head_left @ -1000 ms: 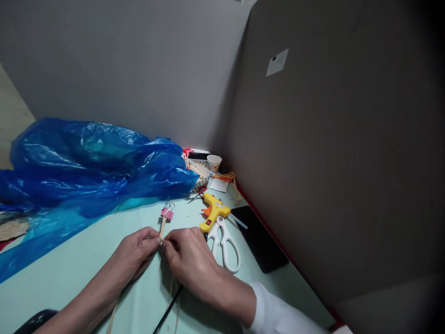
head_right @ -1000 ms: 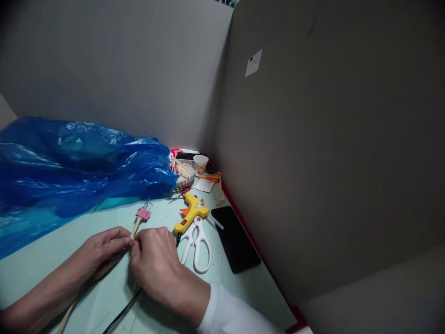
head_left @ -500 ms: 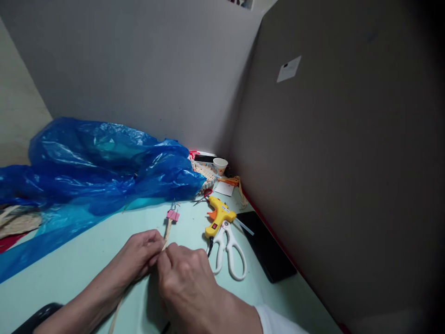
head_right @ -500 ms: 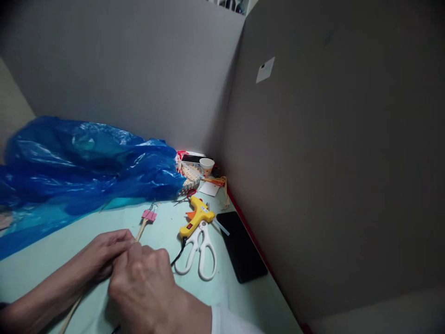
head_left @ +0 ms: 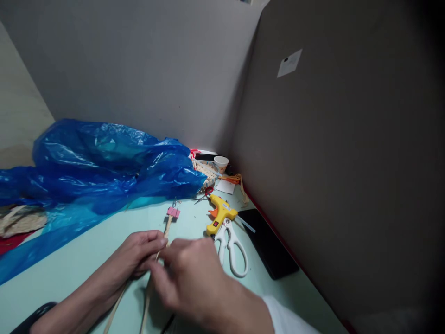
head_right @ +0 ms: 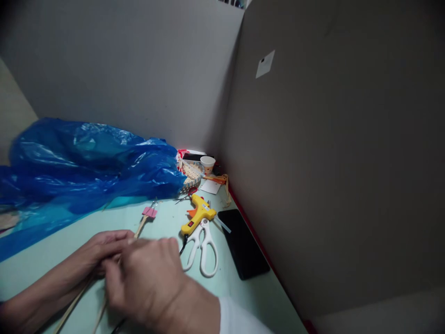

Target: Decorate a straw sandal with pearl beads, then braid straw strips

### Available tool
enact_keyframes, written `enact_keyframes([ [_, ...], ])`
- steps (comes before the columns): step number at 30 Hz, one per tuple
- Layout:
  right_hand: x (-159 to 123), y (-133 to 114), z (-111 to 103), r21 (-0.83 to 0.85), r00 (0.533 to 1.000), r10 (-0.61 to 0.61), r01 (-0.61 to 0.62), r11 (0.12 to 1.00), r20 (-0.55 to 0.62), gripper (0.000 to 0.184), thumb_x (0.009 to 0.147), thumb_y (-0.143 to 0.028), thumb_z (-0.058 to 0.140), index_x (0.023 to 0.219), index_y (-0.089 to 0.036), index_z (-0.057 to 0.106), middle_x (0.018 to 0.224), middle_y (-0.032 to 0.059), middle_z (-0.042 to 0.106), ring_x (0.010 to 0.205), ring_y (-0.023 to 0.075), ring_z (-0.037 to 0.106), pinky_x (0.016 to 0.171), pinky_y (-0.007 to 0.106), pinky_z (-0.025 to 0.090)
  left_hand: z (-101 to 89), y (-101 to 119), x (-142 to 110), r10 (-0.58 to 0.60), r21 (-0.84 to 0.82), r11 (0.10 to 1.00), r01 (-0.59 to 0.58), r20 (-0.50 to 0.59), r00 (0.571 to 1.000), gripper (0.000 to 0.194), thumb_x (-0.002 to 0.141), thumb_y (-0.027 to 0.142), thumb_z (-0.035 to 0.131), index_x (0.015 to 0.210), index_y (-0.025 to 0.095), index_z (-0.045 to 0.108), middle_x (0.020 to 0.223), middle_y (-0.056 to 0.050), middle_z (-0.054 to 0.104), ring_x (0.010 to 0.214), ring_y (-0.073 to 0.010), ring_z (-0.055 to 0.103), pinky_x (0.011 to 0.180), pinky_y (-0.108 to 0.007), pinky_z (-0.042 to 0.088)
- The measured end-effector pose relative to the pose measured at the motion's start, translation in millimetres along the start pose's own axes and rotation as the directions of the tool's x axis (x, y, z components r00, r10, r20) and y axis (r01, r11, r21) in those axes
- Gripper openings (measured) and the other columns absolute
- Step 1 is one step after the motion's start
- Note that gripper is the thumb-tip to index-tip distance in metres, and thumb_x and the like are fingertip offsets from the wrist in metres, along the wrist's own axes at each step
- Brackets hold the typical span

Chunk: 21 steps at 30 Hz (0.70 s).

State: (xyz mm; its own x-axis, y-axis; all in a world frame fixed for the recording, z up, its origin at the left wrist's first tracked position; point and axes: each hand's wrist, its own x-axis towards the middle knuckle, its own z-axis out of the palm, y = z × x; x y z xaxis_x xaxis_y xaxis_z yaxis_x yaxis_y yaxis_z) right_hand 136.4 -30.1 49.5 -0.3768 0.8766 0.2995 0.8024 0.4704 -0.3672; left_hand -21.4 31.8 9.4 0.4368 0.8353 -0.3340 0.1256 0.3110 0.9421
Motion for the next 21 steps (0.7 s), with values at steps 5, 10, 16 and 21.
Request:
enact_keyframes([
  [5,15,29,-11,0.506,0.946,0.316,-0.306,0.807,0.070,0.028,0.098,-0.035,0.054,0.091,-0.015,0.072,0.079,0.0042,0.073,0.072,0.0147,0.065,0.066,0.024,0.042,2.7,8,-7,-0.004,0.044,0.999,0.004,0.004,1.000,0.045,0.071,0.058,0.074,0.069,0.021,0.050,0.054,0.013,0.029,0.049,-0.0060,0.011,0.046,-0.023,0.006],
  [10,19,31,17,0.700,0.912,0.239,-0.410,0.584,0.335,0.020,0.095,-0.025,0.052,0.078,-0.017,0.058,0.061,-0.0040,0.056,0.054,0.0097,0.053,0.057,0.022,0.038,2.3,14,-10,0.030,0.169,0.985,-0.026,-0.021,0.999,0.038,0.069,0.053,0.072,0.070,0.020,0.052,0.054,0.011,0.034,0.051,-0.0079,0.020,0.047,-0.023,0.012],
  [16,21,34,26,0.692,0.894,0.368,-0.435,0.577,0.255,0.020,0.088,-0.020,0.058,0.070,-0.015,0.066,0.053,-0.0056,0.041,0.054,0.0093,0.036,0.052,0.023,0.026,-1.7,12,-5,0.110,0.399,0.912,-0.095,-0.015,0.994,0.038,0.069,0.055,0.065,0.062,0.022,0.048,0.056,0.009,0.033,0.054,-0.0108,0.025,0.050,-0.025,0.018],
  [21,17,33,30,0.678,0.900,0.395,-0.408,0.612,0.185,0.022,0.084,-0.017,0.059,0.063,-0.014,0.064,0.053,-0.0047,0.043,0.058,0.0096,0.038,0.052,0.023,0.025,-5.3,5,-3,0.220,0.614,0.771,-0.169,-0.008,0.975,0.038,0.076,0.053,0.059,0.058,0.023,0.046,0.057,0.004,0.044,0.058,-0.0160,0.040,0.057,-0.029,0.026],
])
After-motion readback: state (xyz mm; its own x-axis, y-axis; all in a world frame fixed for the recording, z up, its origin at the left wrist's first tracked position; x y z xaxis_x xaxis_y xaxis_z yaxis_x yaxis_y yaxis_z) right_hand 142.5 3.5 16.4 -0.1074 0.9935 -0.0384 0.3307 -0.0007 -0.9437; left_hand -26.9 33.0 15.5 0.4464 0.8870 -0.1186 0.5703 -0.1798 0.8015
